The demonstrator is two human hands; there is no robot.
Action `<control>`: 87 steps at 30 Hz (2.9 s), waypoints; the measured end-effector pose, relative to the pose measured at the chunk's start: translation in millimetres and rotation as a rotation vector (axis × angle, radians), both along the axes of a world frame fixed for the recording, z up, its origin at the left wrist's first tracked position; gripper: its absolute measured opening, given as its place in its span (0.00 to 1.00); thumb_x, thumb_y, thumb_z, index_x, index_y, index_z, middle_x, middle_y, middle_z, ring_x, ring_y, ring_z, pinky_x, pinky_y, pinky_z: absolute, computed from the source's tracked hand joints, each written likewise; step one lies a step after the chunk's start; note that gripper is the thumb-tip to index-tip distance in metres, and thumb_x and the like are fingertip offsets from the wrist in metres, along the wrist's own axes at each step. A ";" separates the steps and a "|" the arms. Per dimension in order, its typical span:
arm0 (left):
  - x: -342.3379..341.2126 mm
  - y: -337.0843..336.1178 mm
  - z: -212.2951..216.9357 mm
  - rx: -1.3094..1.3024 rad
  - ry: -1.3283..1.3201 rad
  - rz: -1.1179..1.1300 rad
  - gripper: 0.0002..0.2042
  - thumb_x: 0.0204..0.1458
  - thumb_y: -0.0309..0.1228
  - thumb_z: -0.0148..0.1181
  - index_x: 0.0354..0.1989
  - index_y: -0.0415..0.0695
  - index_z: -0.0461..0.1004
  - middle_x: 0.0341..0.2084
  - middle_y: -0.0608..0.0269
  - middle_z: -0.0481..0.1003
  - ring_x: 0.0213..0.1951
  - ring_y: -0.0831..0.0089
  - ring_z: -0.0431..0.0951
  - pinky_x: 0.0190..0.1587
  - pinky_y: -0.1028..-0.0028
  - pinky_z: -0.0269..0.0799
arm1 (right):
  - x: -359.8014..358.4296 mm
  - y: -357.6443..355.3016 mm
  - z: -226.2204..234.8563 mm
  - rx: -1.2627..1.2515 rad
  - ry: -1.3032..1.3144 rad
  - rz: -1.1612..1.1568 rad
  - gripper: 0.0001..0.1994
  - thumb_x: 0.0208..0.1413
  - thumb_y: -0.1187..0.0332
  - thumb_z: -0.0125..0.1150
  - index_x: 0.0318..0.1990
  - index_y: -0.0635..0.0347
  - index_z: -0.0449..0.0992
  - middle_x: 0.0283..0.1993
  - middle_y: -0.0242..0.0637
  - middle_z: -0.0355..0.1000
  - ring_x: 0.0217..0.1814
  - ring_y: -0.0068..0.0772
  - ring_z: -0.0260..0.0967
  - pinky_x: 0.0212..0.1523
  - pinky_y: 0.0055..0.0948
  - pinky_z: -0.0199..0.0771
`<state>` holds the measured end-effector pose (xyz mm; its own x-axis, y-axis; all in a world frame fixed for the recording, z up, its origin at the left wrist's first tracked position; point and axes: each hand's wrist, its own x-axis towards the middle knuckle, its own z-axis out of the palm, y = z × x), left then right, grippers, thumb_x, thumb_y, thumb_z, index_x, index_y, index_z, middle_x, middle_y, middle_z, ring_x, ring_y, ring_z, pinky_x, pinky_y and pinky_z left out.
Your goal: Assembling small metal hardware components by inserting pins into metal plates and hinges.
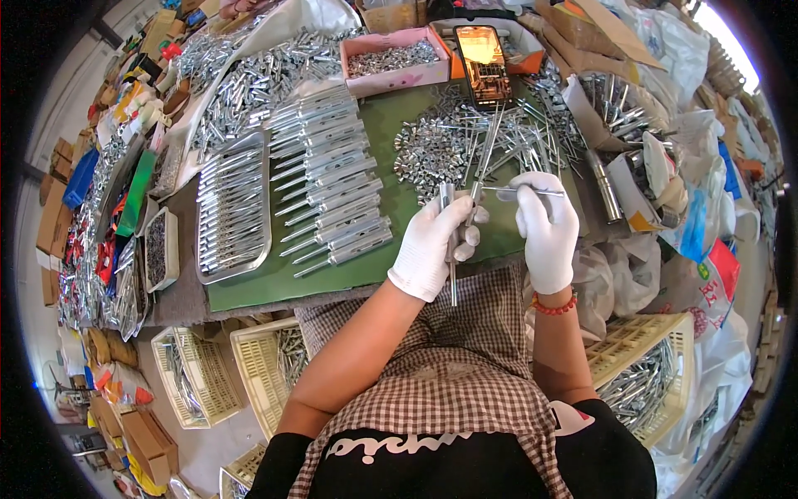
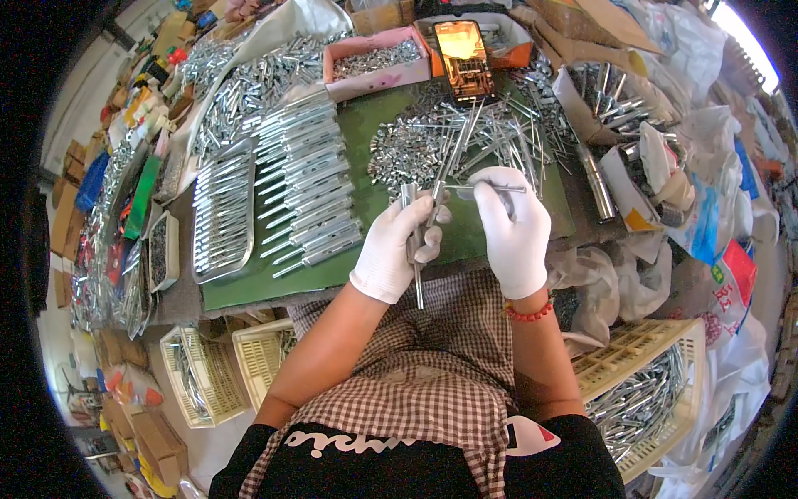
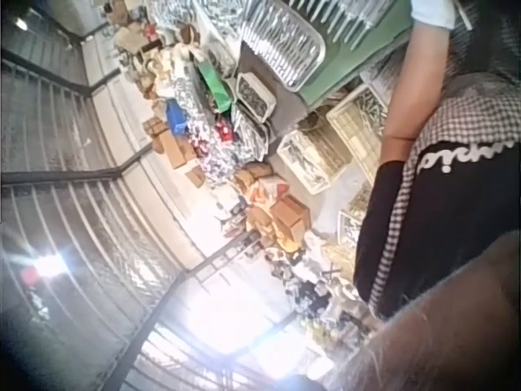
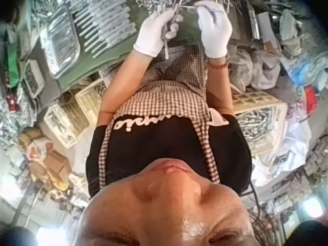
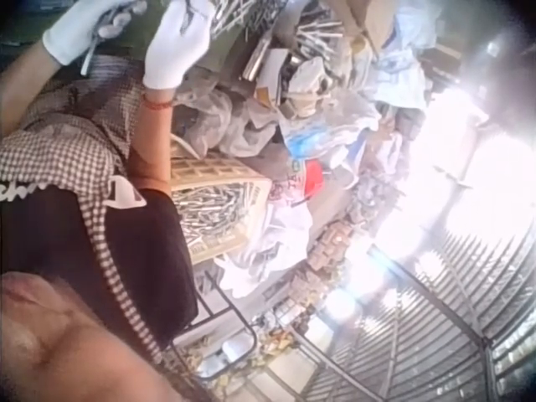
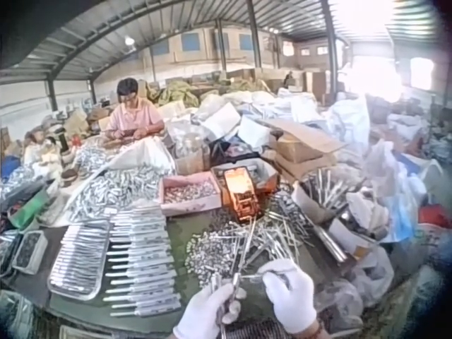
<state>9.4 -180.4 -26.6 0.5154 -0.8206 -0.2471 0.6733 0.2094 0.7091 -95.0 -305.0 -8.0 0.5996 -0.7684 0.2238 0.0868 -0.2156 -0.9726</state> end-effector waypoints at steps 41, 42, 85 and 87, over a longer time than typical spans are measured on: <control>-5.8 -11.0 -4.3 0.036 -0.142 0.134 0.06 0.60 0.28 0.59 0.33 0.43 0.69 0.18 0.70 0.68 0.18 0.83 0.63 0.20 0.81 0.57 | 3.4 10.7 14.8 -0.370 0.039 0.040 0.05 0.61 0.76 0.59 0.43 0.62 0.78 0.34 0.35 0.77 0.34 0.21 0.74 0.38 0.21 0.73; -6.0 -11.4 -4.1 0.057 -0.151 0.151 0.06 0.60 0.28 0.59 0.32 0.43 0.69 0.18 0.71 0.68 0.17 0.84 0.63 0.20 0.81 0.56 | 3.8 10.9 14.0 -0.416 0.064 0.036 0.05 0.61 0.76 0.60 0.43 0.61 0.78 0.33 0.36 0.77 0.33 0.21 0.74 0.37 0.22 0.73; -16.1 -13.2 2.7 0.249 -0.478 0.099 0.08 0.62 0.30 0.58 0.43 0.38 0.71 0.20 0.70 0.68 0.19 0.84 0.65 0.20 0.81 0.58 | 10.8 -25.4 16.6 -0.432 0.332 0.197 0.11 0.56 0.63 0.65 0.41 0.60 0.82 0.37 0.42 0.80 0.38 0.33 0.80 0.40 0.29 0.78; -15.8 -9.8 7.5 0.209 -0.489 0.050 0.09 0.61 0.33 0.59 0.42 0.40 0.71 0.20 0.71 0.69 0.20 0.84 0.65 0.21 0.82 0.58 | 8.9 -15.3 8.7 -0.247 0.232 0.247 0.09 0.55 0.67 0.65 0.40 0.62 0.81 0.35 0.39 0.80 0.36 0.27 0.78 0.40 0.27 0.77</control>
